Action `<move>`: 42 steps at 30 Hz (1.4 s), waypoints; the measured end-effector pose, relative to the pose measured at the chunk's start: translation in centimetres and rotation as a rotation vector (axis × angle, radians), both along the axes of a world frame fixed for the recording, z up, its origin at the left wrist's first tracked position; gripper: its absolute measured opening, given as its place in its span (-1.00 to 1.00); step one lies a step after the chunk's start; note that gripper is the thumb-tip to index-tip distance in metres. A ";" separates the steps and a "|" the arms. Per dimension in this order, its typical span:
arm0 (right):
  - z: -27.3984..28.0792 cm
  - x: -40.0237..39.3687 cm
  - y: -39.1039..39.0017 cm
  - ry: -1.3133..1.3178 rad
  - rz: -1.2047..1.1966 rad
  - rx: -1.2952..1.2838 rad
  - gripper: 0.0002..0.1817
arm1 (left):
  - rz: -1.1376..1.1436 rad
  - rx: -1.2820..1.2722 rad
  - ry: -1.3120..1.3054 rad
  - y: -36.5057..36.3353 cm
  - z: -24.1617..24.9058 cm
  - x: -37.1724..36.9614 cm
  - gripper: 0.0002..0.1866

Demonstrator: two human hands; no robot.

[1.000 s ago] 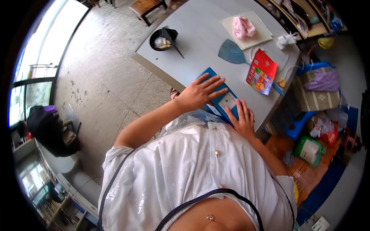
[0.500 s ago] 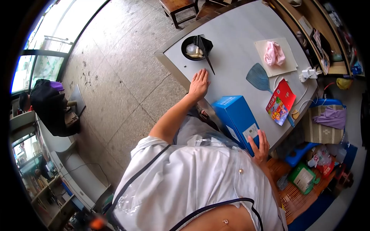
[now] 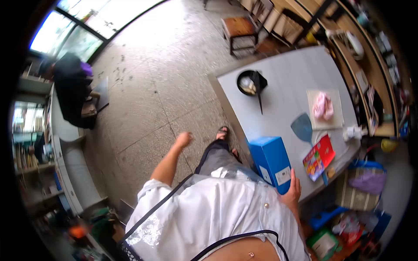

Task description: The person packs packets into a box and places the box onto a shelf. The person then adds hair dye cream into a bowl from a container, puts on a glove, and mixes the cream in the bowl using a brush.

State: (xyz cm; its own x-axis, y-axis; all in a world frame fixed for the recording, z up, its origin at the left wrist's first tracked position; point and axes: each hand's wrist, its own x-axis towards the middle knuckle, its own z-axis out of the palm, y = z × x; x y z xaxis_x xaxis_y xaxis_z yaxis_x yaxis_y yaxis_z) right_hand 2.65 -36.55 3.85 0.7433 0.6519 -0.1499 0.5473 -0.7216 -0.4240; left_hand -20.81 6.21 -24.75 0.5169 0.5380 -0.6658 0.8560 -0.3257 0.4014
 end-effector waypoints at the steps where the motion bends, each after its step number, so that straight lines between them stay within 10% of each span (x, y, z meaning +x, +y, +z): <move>1: 0.6 0.7 0.6 0.003 0.033 0.025 0.02 | 0.008 -0.072 -0.188 -2.6 3.2 1.7 -0.45; 5: 5.6 2.4 5.4 -0.024 0.287 0.130 -0.03 | -0.250 -0.360 -0.795 -7.8 17.6 9.6 0.07; 14: 11.8 2.9 22.7 0.103 0.792 0.463 -0.03 | -0.129 -0.089 -1.028 3.1 32.1 1.2 0.04; 23: 17.1 -5.6 48.1 -0.320 1.072 0.691 0.05 | 0.526 0.061 -1.214 15.4 34.5 -14.7 0.03; 27: 13.9 -9.7 58.7 0.216 0.867 1.056 0.12 | 0.700 0.252 -1.248 21.7 34.4 -21.7 -0.02; 29: 12.2 -12.7 63.2 0.902 0.762 1.142 0.14 | 0.869 -0.001 -1.441 24.3 35.1 -24.2 -0.04; 34: 4.6 -13.5 71.6 1.393 0.866 0.721 0.15 | 1.051 -0.081 -1.699 30.6 33.8 -24.5 -0.18; 42: 2.1 -8.0 89.3 0.911 0.942 0.617 0.20 | 1.079 -0.277 -1.776 51.8 32.3 -20.6 -0.21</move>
